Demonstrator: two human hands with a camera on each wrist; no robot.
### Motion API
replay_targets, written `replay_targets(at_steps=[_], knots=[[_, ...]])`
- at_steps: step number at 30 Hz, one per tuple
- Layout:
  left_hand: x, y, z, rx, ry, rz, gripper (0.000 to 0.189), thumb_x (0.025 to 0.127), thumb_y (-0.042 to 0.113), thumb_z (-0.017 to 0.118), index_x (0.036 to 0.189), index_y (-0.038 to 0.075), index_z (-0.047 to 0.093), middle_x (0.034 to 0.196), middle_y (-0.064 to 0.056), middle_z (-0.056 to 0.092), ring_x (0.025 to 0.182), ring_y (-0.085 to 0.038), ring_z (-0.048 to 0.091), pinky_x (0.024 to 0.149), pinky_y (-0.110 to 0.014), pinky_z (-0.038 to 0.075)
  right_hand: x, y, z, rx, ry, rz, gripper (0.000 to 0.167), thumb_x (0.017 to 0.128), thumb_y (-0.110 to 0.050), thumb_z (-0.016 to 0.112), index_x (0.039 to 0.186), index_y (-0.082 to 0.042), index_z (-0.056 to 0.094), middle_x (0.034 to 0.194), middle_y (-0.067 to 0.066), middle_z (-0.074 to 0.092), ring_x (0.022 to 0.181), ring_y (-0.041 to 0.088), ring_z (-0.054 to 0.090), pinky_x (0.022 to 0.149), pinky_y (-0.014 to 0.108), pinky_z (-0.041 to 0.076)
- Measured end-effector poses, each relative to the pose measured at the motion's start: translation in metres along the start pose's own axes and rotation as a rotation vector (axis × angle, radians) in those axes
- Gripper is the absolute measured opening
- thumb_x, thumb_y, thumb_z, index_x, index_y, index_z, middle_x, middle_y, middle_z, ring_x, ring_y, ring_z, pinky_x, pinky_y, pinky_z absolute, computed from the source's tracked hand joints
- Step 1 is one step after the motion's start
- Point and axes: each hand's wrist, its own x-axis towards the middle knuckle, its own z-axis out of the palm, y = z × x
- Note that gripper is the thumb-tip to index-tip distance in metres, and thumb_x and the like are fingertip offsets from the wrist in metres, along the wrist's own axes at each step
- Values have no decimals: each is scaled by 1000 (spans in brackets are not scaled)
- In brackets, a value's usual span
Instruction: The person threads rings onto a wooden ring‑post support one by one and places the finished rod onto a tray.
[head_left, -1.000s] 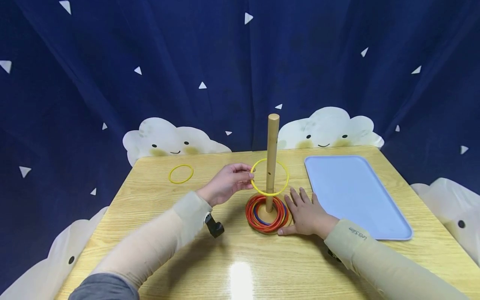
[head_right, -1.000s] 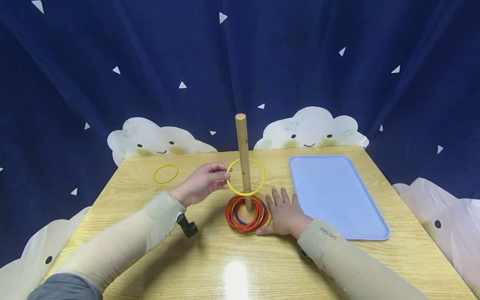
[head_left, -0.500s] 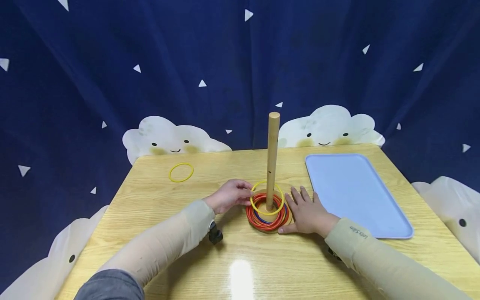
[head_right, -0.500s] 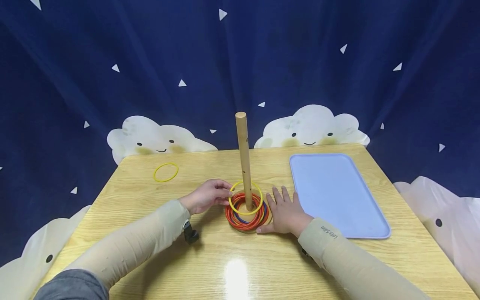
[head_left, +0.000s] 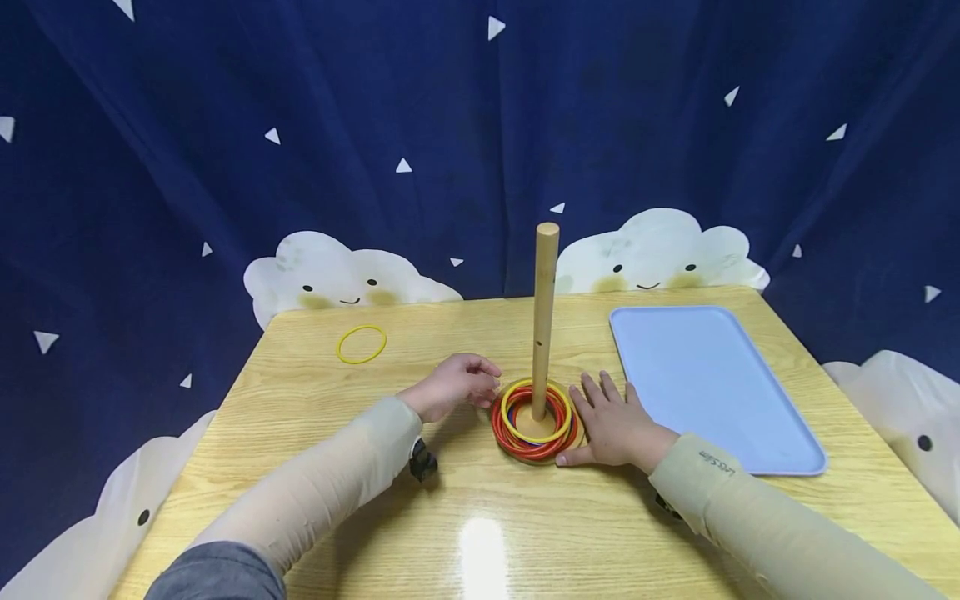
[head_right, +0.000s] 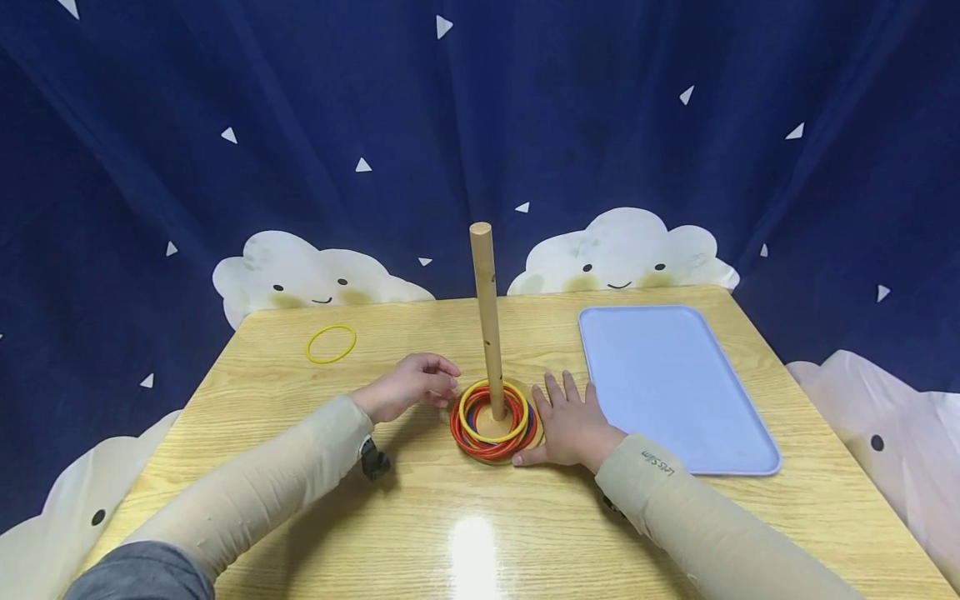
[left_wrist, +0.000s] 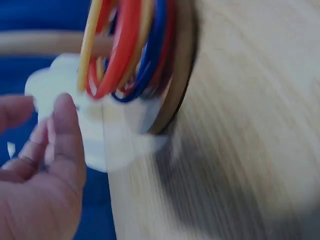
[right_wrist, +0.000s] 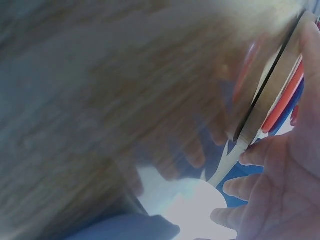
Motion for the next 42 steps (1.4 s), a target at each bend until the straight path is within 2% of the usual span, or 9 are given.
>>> replay_targets(at_steps=[4, 10, 17, 20, 24, 28, 31, 36, 42], knots=[[0, -2, -23, -154, 57, 3, 22, 102, -2, 54, 121, -13, 55, 96, -8, 62, 85, -17, 64, 81, -31, 59, 0, 1, 0, 2, 4, -6, 119, 79, -80, 68, 158, 3, 34, 163, 32, 22, 149, 56, 14, 112, 78, 16], [-5, -7, -79, -295, 200, 79, 18, 105, -1, 53, 121, -7, 55, 98, -5, 62, 82, -13, 64, 84, -29, 58, 0, 1, -1, 4, -2, -6, 119, 79, -80, 67, 158, 3, 34, 163, 31, 22, 149, 56, 14, 112, 78, 16], [-17, -15, -149, -253, 395, 141, 20, 105, 2, 55, 124, -1, 51, 108, -3, 56, 94, -12, 60, 92, -25, 55, 0, 0, -1, 8, -12, -5, 119, 80, -80, 67, 158, 3, 33, 163, 31, 22, 149, 56, 14, 112, 78, 16], [-26, -17, -173, -235, 489, 114, 19, 105, 3, 55, 124, 3, 52, 109, -2, 55, 96, -9, 60, 93, -22, 54, 0, 0, -2, -1, -17, -6, 119, 80, -81, 66, 158, 3, 33, 163, 31, 22, 149, 56, 14, 112, 78, 16], [-33, -26, -197, -206, 642, 27, 29, 104, 5, 58, 132, 2, 50, 115, -3, 52, 103, -10, 58, 100, -24, 51, 0, -1, -3, -22, -14, -11, 119, 79, -81, 67, 157, 4, 34, 162, 32, 24, 148, 56, 16, 112, 78, 18], [-36, -41, -214, -193, 779, -86, 50, 102, 10, 61, 148, -3, 43, 120, -2, 50, 111, -16, 55, 106, -29, 48, 0, -1, -3, -34, -10, -12, 119, 79, -80, 67, 157, 4, 35, 162, 31, 25, 148, 56, 17, 111, 78, 19], [-37, -52, -223, -181, 836, -162, 51, 102, 13, 63, 148, -1, 44, 117, -2, 52, 105, -13, 58, 98, -26, 53, 0, 0, -3, -24, -14, -14, 118, 80, -80, 67, 157, 3, 35, 162, 32, 24, 148, 57, 15, 111, 79, 18], [-34, -67, -229, -103, 848, -269, 49, 101, 21, 63, 143, 0, 49, 111, -4, 55, 86, -8, 59, 76, -20, 55, 0, 1, 0, -11, -15, -13, 118, 80, -80, 67, 157, 3, 35, 162, 32, 24, 148, 57, 15, 111, 79, 18], [-28, -65, -224, -11, 846, -319, 62, 101, 29, 63, 151, -1, 44, 141, -17, 48, 109, -20, 54, 94, -29, 50, 0, 2, 0, -14, -11, -5, 118, 79, -80, 67, 158, 3, 35, 163, 31, 24, 149, 56, 15, 111, 79, 18]])
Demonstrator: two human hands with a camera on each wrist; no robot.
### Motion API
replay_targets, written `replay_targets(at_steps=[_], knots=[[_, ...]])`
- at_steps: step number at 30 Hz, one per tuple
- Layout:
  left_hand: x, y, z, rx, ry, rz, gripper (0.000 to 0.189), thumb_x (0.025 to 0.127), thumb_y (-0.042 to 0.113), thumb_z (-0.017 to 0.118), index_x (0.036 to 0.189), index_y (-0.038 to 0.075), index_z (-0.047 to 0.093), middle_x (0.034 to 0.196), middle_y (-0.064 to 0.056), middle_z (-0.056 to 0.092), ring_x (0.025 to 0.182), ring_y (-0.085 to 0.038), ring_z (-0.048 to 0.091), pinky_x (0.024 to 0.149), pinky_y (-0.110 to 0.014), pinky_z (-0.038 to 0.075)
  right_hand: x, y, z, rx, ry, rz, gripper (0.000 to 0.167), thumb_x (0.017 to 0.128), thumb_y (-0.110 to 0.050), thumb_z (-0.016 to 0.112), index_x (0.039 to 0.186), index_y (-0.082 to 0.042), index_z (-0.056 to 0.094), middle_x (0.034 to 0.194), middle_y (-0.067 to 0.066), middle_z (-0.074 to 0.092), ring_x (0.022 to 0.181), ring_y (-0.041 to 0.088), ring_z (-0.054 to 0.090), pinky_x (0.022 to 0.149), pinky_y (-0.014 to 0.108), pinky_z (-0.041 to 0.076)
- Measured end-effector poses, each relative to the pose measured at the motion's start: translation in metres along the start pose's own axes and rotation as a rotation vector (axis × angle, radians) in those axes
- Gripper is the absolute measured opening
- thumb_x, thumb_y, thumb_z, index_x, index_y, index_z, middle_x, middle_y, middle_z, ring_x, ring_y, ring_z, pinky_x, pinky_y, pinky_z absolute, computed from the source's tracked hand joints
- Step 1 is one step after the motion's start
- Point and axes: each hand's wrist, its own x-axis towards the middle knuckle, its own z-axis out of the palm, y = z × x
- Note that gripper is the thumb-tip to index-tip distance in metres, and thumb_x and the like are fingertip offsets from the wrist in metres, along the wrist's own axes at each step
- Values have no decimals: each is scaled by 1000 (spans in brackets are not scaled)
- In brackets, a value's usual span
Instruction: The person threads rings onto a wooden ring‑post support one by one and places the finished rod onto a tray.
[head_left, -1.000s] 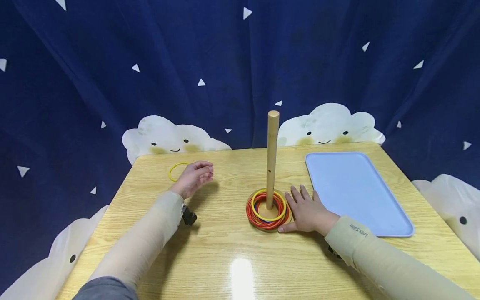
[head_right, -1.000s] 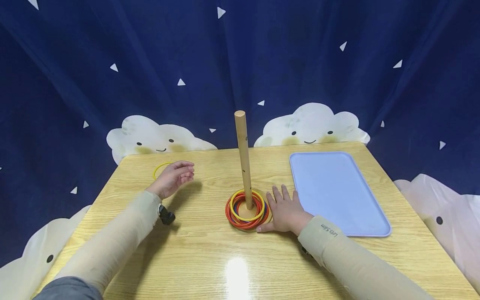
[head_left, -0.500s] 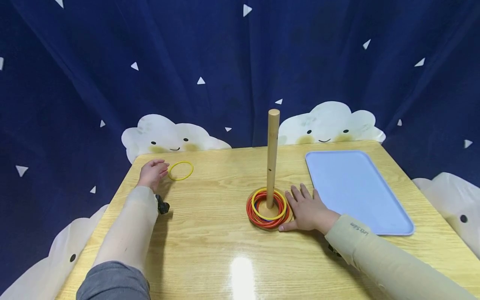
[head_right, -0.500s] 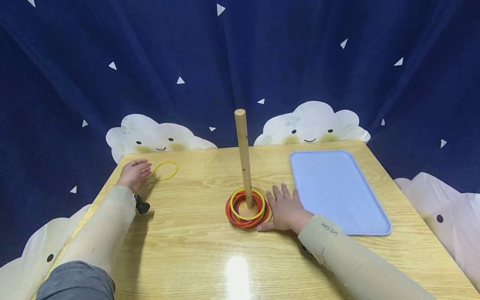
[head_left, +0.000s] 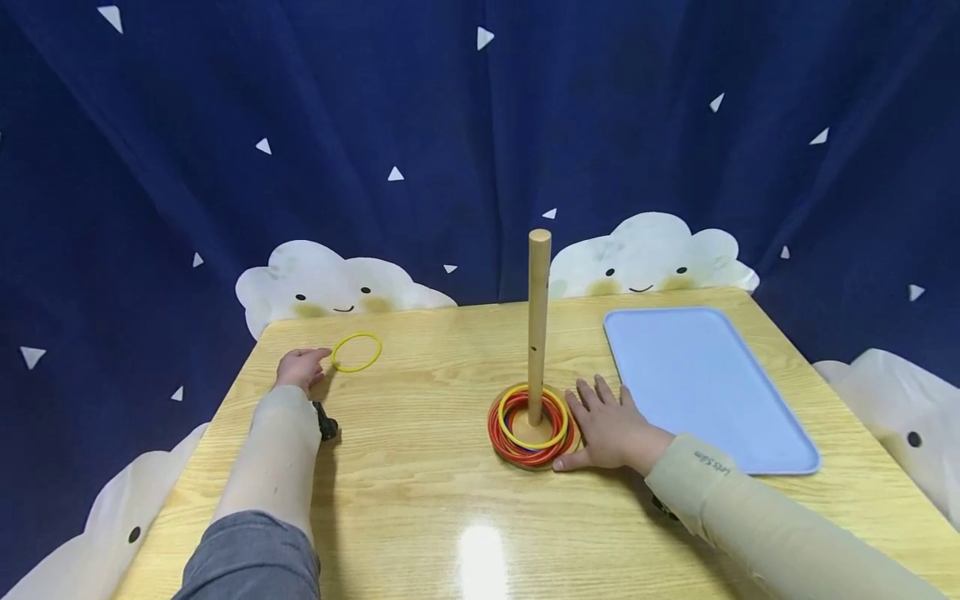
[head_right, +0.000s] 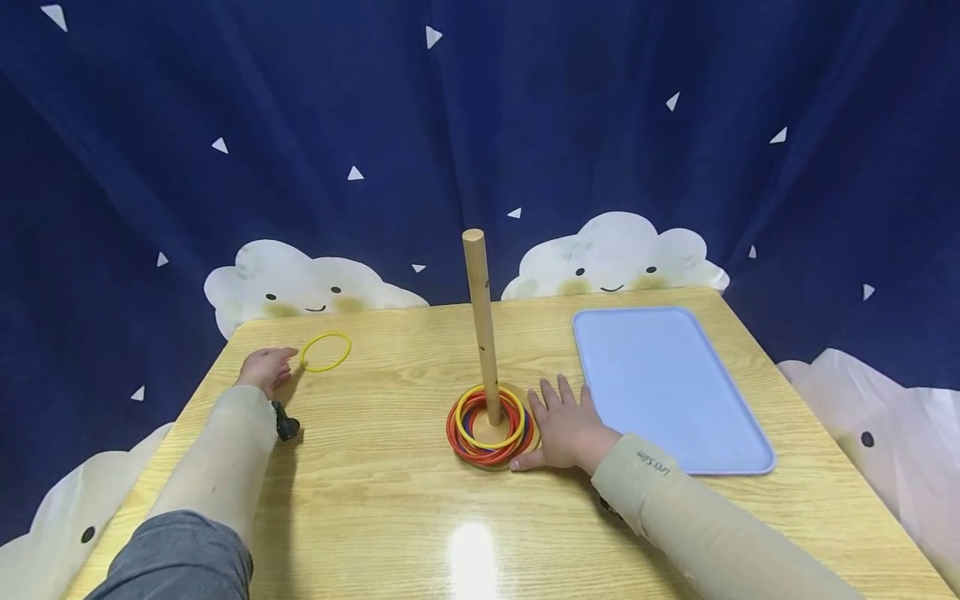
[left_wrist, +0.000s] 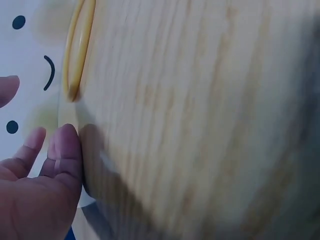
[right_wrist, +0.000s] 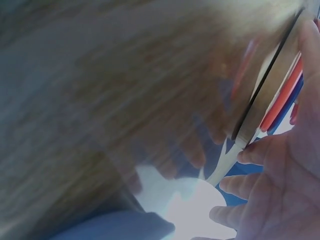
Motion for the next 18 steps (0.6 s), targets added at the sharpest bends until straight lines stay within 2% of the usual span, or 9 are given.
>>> replay_targets(at_steps=[2, 4, 6, 8, 10, 12, 14, 18], knots=[[1, 0, 0, 17, 4, 10, 61, 100, 27, 64, 150, -2, 44, 142, -20, 48, 108, -21, 55, 93, -31, 51, 0, -1, 0, 4, -5, 2, 119, 79, -80, 67, 158, 3, 34, 163, 30, 24, 149, 56, 15, 111, 79, 17], [3, -1, -1, 59, -1, 24, 60, 100, 25, 65, 148, -3, 43, 136, -19, 50, 99, -18, 57, 86, -28, 52, -1, -1, -1, 7, -10, 1, 119, 80, -80, 67, 158, 3, 34, 163, 30, 24, 149, 56, 15, 111, 79, 17], [5, -2, -2, 113, -9, 37, 58, 99, 22, 66, 145, -5, 44, 126, -17, 54, 88, -14, 58, 78, -25, 53, -2, -2, -2, 12, -10, -8, 119, 79, -79, 68, 158, 3, 34, 163, 31, 24, 148, 57, 15, 111, 79, 18], [7, -3, -4, 205, -13, 53, 53, 99, 20, 67, 140, -8, 48, 114, -13, 59, 77, -10, 59, 71, -24, 53, -2, -3, -2, 16, -13, -15, 119, 79, -79, 69, 157, 4, 35, 162, 31, 25, 148, 57, 15, 111, 79, 18], [9, -4, -5, 294, -12, 71, 49, 97, 20, 69, 133, -10, 54, 100, -11, 64, 71, -11, 60, 70, -27, 54, -3, -3, -2, 16, -13, -20, 119, 79, -79, 69, 157, 4, 35, 162, 31, 25, 148, 58, 15, 110, 79, 19], [11, -3, -4, 382, 0, 91, 45, 94, 20, 71, 124, -12, 60, 88, -11, 66, 71, -15, 61, 75, -33, 54, -3, -3, -2, 15, -11, -21, 118, 79, -79, 69, 156, 4, 36, 162, 31, 26, 148, 58, 15, 110, 79, 19], [12, -2, -2, 448, 12, 116, 42, 91, 19, 72, 116, -13, 63, 84, -12, 66, 76, -21, 62, 80, -40, 55, -2, -3, -1, 8, -11, -14, 119, 79, -80, 68, 157, 4, 35, 162, 31, 25, 148, 57, 15, 110, 79, 19], [13, 4, 3, 535, 18, 173, 33, 89, 15, 68, 106, -13, 65, 92, -19, 62, 87, -32, 57, 85, -47, 55, -2, -3, -1, 5, -11, 2, 119, 80, -80, 67, 158, 2, 34, 163, 30, 24, 149, 56, 14, 111, 79, 18]])
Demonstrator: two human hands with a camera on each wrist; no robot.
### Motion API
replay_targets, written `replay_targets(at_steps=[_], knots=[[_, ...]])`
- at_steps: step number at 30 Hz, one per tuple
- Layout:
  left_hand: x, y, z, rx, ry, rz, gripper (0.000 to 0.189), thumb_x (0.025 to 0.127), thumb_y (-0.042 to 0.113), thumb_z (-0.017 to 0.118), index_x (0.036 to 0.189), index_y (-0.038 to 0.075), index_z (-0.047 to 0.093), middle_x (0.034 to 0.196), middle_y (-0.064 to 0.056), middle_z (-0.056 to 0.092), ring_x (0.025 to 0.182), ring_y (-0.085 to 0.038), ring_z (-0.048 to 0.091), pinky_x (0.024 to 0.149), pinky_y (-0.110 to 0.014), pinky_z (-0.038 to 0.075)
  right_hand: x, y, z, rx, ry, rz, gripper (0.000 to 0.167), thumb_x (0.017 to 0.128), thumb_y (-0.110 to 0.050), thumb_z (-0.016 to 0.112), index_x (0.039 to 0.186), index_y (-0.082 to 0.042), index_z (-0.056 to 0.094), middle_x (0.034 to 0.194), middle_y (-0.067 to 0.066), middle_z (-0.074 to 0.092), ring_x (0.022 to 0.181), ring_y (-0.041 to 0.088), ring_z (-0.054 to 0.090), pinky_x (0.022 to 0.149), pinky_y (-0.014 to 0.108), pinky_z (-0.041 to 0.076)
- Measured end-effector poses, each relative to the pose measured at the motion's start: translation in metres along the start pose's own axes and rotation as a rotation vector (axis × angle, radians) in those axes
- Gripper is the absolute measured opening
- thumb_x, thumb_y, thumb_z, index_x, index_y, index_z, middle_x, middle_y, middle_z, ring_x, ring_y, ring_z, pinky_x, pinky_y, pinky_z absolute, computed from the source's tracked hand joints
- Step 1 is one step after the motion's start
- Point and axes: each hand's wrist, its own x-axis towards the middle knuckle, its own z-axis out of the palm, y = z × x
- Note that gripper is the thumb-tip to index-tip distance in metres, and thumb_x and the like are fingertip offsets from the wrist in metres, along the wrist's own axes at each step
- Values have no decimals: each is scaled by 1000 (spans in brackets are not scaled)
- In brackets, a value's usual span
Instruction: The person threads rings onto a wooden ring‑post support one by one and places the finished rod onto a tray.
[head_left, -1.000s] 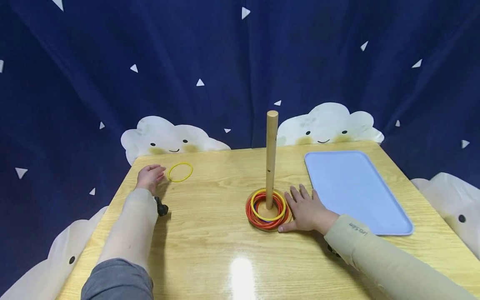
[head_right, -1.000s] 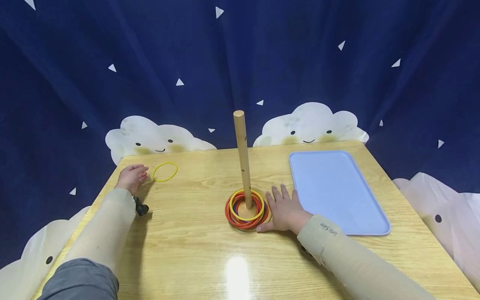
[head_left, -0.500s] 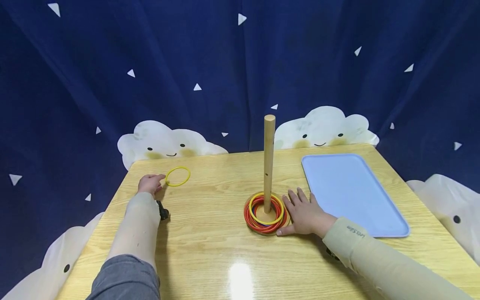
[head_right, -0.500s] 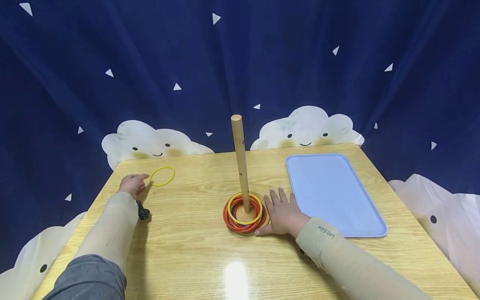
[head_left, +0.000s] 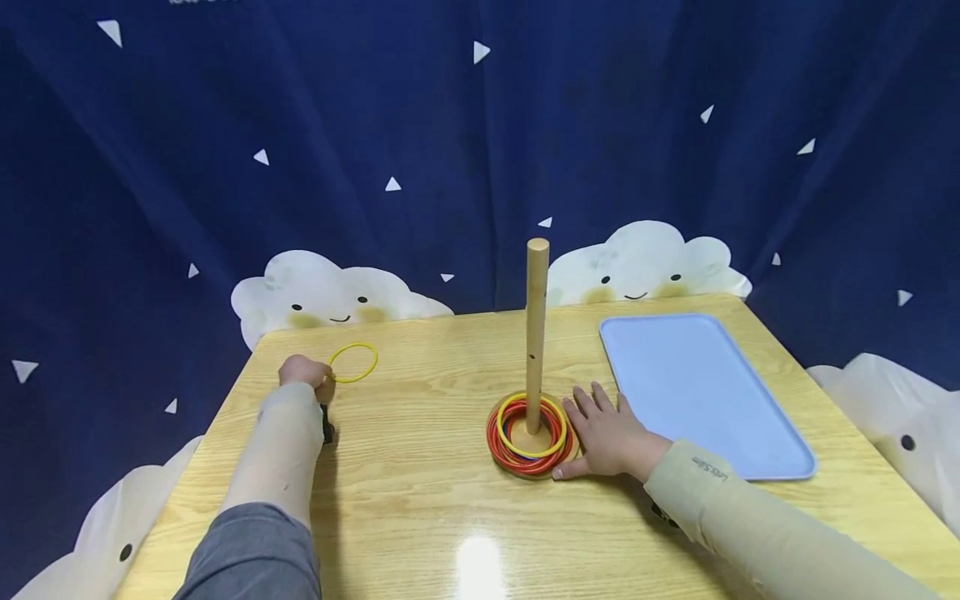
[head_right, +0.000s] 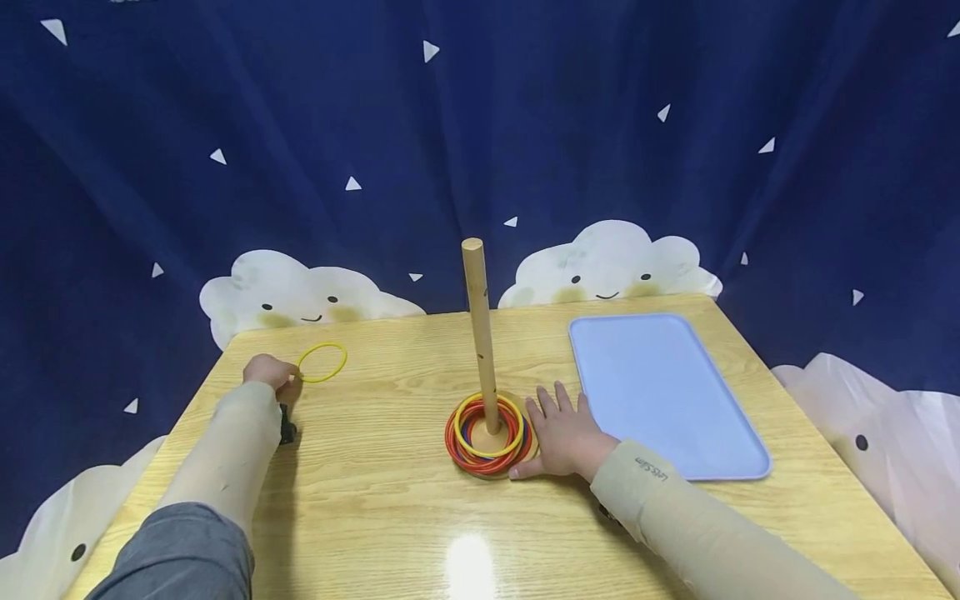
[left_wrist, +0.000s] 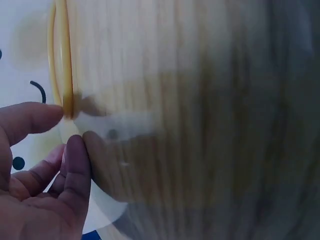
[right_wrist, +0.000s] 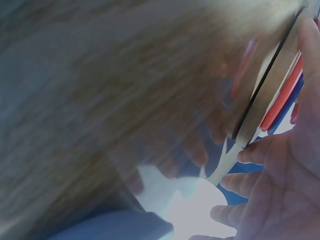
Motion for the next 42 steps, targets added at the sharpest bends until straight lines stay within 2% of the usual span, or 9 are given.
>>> replay_targets(at_steps=[4, 9, 14, 21, 25, 29, 32, 37, 42], knots=[[-2, 4, 1, 53, 11, 24, 31, 89, 13, 63, 104, -14, 65, 100, -26, 61, 88, -35, 53, 79, -47, 54, 0, 0, 1, 3, -2, 10, 119, 80, -80, 67, 158, 2, 34, 163, 29, 24, 149, 56, 14, 111, 78, 18], [-4, 8, 0, 99, 11, 24, 32, 89, 12, 66, 107, -14, 64, 109, -29, 60, 91, -35, 52, 79, -45, 53, 0, -1, 1, 10, -4, 6, 119, 80, -80, 67, 158, 3, 33, 163, 29, 24, 149, 56, 14, 111, 78, 18], [-5, 6, -1, 118, -44, 42, 14, 85, 4, 63, 90, -9, 66, 95, -26, 63, 79, -33, 59, 64, -37, 53, 1, -2, 0, 3, -1, 4, 119, 80, -80, 67, 158, 3, 33, 164, 29, 22, 149, 55, 13, 111, 78, 18], [-11, -1, -6, 242, -71, 105, 23, 87, 9, 61, 94, -13, 64, 94, -25, 61, 83, -34, 57, 73, -38, 53, 5, -3, 4, 7, 1, -6, 119, 79, -80, 68, 158, 2, 34, 164, 29, 22, 150, 55, 13, 111, 78, 18], [-13, -3, -11, 227, -89, 118, 18, 87, 8, 55, 87, -8, 63, 82, -19, 61, 77, -31, 58, 66, -34, 50, 4, -6, 1, 5, -3, -10, 118, 79, -79, 69, 158, 3, 35, 164, 29, 23, 149, 55, 13, 111, 78, 19], [-16, 0, -19, 109, -107, 124, 15, 92, 6, 53, 79, 0, 59, 72, -9, 57, 66, -22, 56, 59, -31, 47, 3, -7, -2, 1, 0, -12, 118, 80, -79, 69, 158, 3, 34, 164, 29, 22, 149, 55, 13, 111, 78, 18], [-19, 7, -22, -22, -102, 132, 17, 96, 3, 54, 80, 3, 56, 75, -7, 54, 65, -18, 53, 60, -30, 48, 3, -6, -3, 3, 1, -11, 119, 79, -79, 69, 157, 3, 34, 164, 29, 21, 149, 55, 13, 112, 78, 18], [-27, 26, -21, -195, -84, 173, 4, 98, -3, 51, 97, -4, 54, 95, -12, 53, 75, -18, 56, 76, -37, 59, 3, -4, -1, 3, 2, -9, 119, 79, -80, 68, 157, 3, 35, 164, 30, 22, 149, 55, 13, 112, 78, 18], [-38, 51, -20, -321, -94, 242, 18, 101, -4, 48, 117, -13, 51, 105, -15, 52, 83, -15, 57, 81, -31, 60, 2, -3, 0, 7, 12, -10, 119, 78, -80, 69, 157, 4, 36, 163, 30, 23, 149, 56, 15, 111, 78, 18]])
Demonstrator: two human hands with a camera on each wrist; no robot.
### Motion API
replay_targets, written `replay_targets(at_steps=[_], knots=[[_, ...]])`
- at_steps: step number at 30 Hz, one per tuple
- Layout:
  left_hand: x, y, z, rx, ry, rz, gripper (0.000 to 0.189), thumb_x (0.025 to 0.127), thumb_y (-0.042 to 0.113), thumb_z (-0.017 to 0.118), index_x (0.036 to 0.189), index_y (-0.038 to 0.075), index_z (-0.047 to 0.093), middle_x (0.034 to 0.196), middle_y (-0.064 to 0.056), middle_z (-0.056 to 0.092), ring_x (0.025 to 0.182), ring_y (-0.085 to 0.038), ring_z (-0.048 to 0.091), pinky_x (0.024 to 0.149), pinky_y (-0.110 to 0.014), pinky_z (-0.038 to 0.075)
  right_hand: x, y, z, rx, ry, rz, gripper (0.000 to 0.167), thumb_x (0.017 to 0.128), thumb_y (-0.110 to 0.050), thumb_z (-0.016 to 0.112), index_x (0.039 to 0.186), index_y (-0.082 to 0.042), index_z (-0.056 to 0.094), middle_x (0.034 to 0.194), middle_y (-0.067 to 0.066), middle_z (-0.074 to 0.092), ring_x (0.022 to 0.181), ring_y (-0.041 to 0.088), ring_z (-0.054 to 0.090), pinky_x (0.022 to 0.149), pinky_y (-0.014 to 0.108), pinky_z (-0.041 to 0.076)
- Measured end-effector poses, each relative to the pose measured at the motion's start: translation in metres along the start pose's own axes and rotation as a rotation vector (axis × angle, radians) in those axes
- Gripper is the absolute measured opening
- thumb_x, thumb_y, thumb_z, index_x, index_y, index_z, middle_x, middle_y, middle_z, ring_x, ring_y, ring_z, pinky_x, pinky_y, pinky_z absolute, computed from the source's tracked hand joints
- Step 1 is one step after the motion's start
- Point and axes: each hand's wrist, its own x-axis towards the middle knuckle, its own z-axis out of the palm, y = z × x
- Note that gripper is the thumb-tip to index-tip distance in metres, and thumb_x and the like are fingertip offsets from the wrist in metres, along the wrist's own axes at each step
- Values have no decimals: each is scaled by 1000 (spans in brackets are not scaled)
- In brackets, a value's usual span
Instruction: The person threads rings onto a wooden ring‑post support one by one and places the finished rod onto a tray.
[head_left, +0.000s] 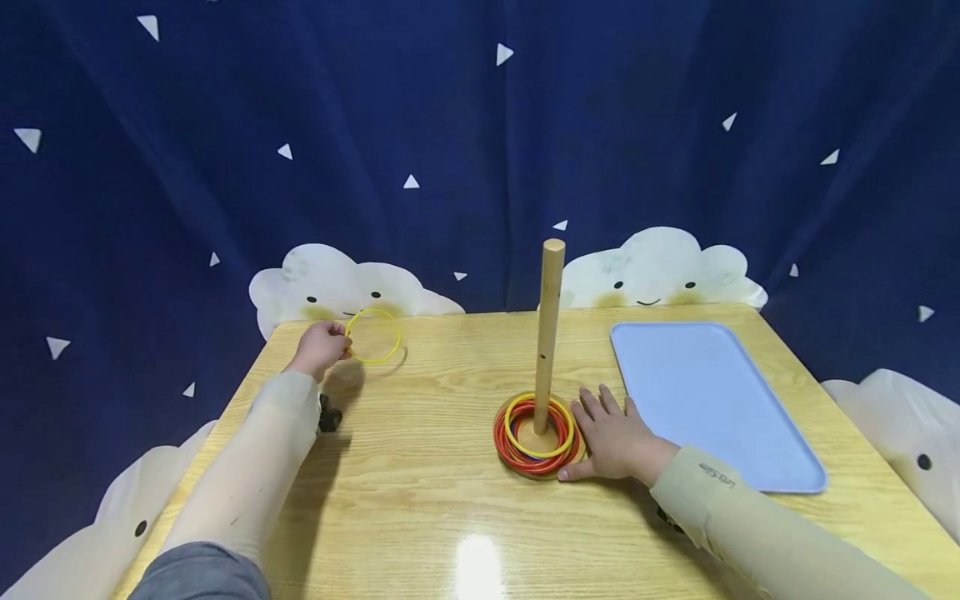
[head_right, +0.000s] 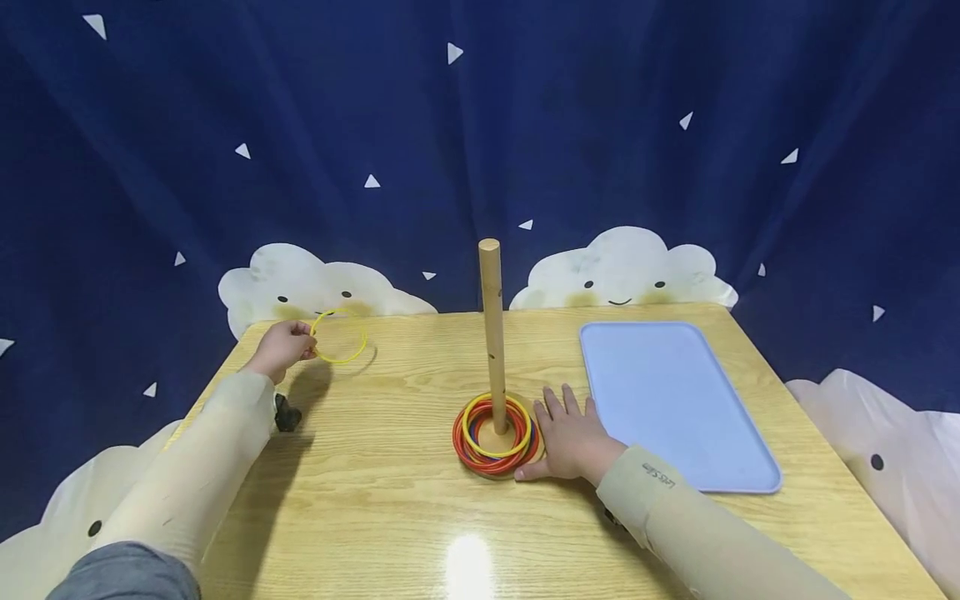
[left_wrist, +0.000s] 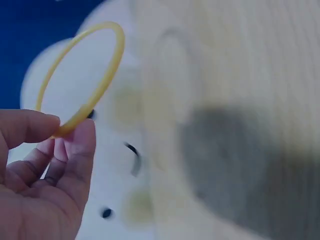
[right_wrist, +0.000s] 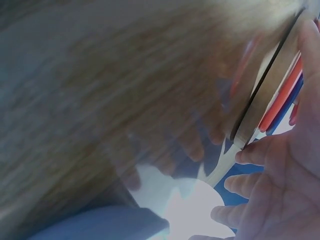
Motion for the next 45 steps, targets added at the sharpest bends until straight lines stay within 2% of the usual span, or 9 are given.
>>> replay_targets(at_steps=[3, 11, 15, 19, 26, 30, 33, 37, 45], knots=[[-4, 18, 4, -102, -22, 53, 23, 102, -3, 50, 122, -15, 49, 106, -13, 51, 87, -15, 58, 77, -22, 58, 0, 0, 1, 3, -1, 1, 120, 78, -80, 68, 156, 4, 36, 163, 30, 23, 149, 56, 15, 111, 79, 18], [-28, 81, 14, -274, -83, 195, 21, 103, -2, 55, 120, -14, 54, 99, -9, 53, 85, -10, 58, 80, -22, 58, 0, 1, 2, 0, 5, 0, 120, 78, -81, 69, 156, 4, 37, 163, 30, 24, 148, 56, 16, 111, 79, 19], [-43, 111, 18, -383, -112, 237, 15, 102, -2, 58, 116, -8, 57, 98, -7, 55, 86, -12, 59, 81, -22, 58, 0, 1, 1, 3, 11, -7, 119, 78, -80, 69, 156, 4, 37, 162, 31, 25, 148, 56, 16, 110, 79, 19], [-57, 141, 21, -554, -149, 306, 12, 100, -5, 59, 110, 0, 61, 97, -6, 59, 87, -14, 61, 81, -24, 59, -1, 1, 0, 0, 16, -5, 119, 78, -80, 69, 156, 5, 37, 162, 31, 25, 148, 56, 17, 110, 79, 19], [-82, 181, 24, -789, -258, 422, 25, 100, -9, 57, 99, 10, 73, 100, -6, 63, 83, -15, 63, 76, -24, 58, -2, -3, 0, 21, -3, -5, 119, 79, -79, 69, 156, 5, 35, 163, 31, 24, 148, 56, 15, 111, 79, 18], [-96, 201, 29, -896, -324, 469, 30, 100, -13, 54, 99, 8, 76, 101, -6, 65, 81, -14, 63, 75, -24, 58, -3, -3, -1, 12, 0, -1, 119, 79, -79, 69, 156, 5, 36, 163, 30, 24, 149, 56, 15, 111, 79, 18], [-105, 214, 36, -947, -388, 479, 31, 99, -15, 51, 99, 6, 75, 100, -6, 67, 80, -15, 63, 74, -24, 58, -3, -3, -2, -4, 0, 2, 118, 79, -79, 69, 156, 5, 36, 163, 30, 24, 149, 55, 16, 111, 78, 18], [-112, 223, 47, -940, -460, 462, 33, 99, -14, 50, 98, 7, 75, 98, -5, 68, 79, -14, 62, 73, -23, 57, -3, -2, -2, -6, 2, -1, 118, 79, -78, 69, 156, 5, 37, 163, 30, 25, 149, 56, 16, 111, 79, 19], [-117, 219, 71, -827, -558, 403, 33, 100, -11, 51, 96, 11, 75, 95, -3, 67, 79, -12, 63, 75, -23, 57, -2, -2, -2, 12, 0, 2, 119, 79, -79, 69, 156, 5, 35, 162, 31, 24, 149, 56, 15, 111, 79, 17]])
